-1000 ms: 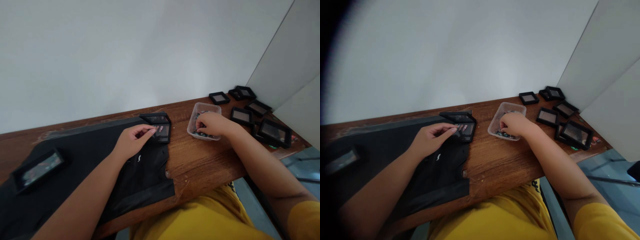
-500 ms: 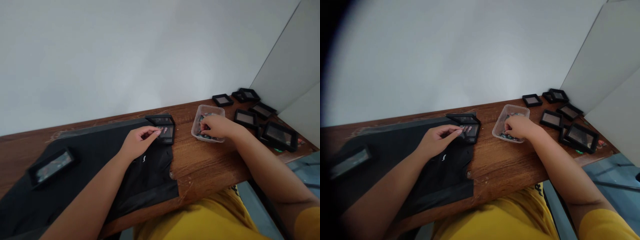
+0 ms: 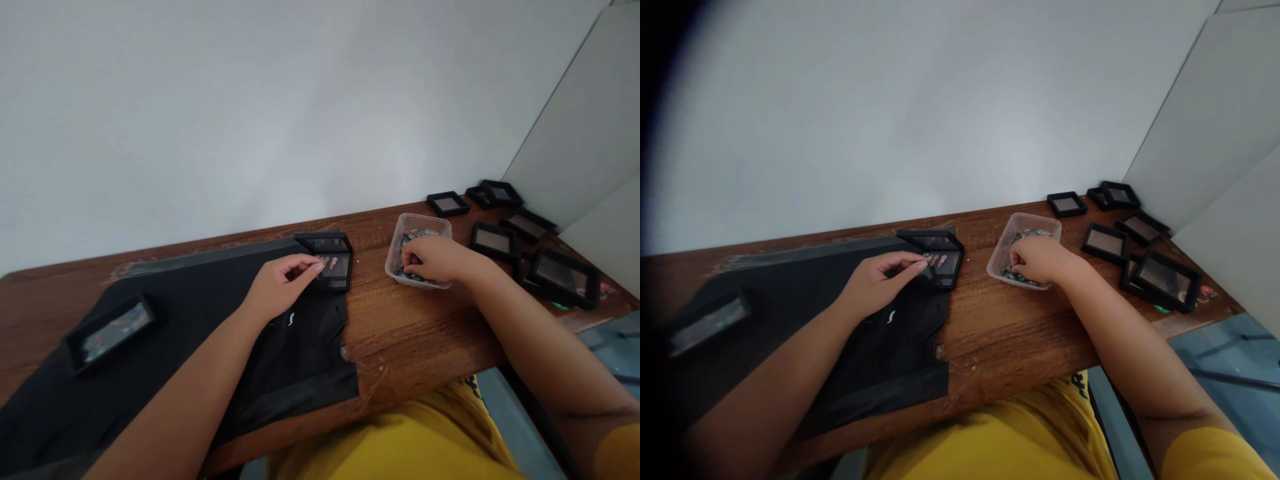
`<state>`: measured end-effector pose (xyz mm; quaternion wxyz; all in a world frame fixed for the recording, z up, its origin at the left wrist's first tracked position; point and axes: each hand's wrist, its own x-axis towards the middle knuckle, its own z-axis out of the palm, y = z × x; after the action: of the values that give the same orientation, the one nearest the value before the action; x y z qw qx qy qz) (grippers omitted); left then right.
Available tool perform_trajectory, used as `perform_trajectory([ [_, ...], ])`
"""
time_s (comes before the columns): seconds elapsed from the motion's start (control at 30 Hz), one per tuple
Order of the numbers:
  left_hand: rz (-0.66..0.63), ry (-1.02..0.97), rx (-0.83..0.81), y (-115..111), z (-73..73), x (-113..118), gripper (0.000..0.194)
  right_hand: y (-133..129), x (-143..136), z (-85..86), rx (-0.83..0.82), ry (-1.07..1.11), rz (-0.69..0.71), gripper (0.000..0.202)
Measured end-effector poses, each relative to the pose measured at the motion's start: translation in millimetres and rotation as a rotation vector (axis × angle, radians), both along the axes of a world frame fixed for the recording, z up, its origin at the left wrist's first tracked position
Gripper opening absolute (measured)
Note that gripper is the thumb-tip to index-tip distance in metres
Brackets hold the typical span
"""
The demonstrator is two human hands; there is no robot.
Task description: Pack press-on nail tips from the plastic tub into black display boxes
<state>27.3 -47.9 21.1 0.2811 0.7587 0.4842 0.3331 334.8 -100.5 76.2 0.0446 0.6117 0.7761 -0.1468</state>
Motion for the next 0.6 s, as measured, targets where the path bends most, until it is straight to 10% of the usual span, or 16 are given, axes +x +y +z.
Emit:
perform_trajectory([
  [0.6, -0.014, 0.007, 0.015, 0.1, 4.9, -2.9, 0.039, -0.8, 6.0, 0.4, 0.065, 0.116, 0.015, 0.008],
])
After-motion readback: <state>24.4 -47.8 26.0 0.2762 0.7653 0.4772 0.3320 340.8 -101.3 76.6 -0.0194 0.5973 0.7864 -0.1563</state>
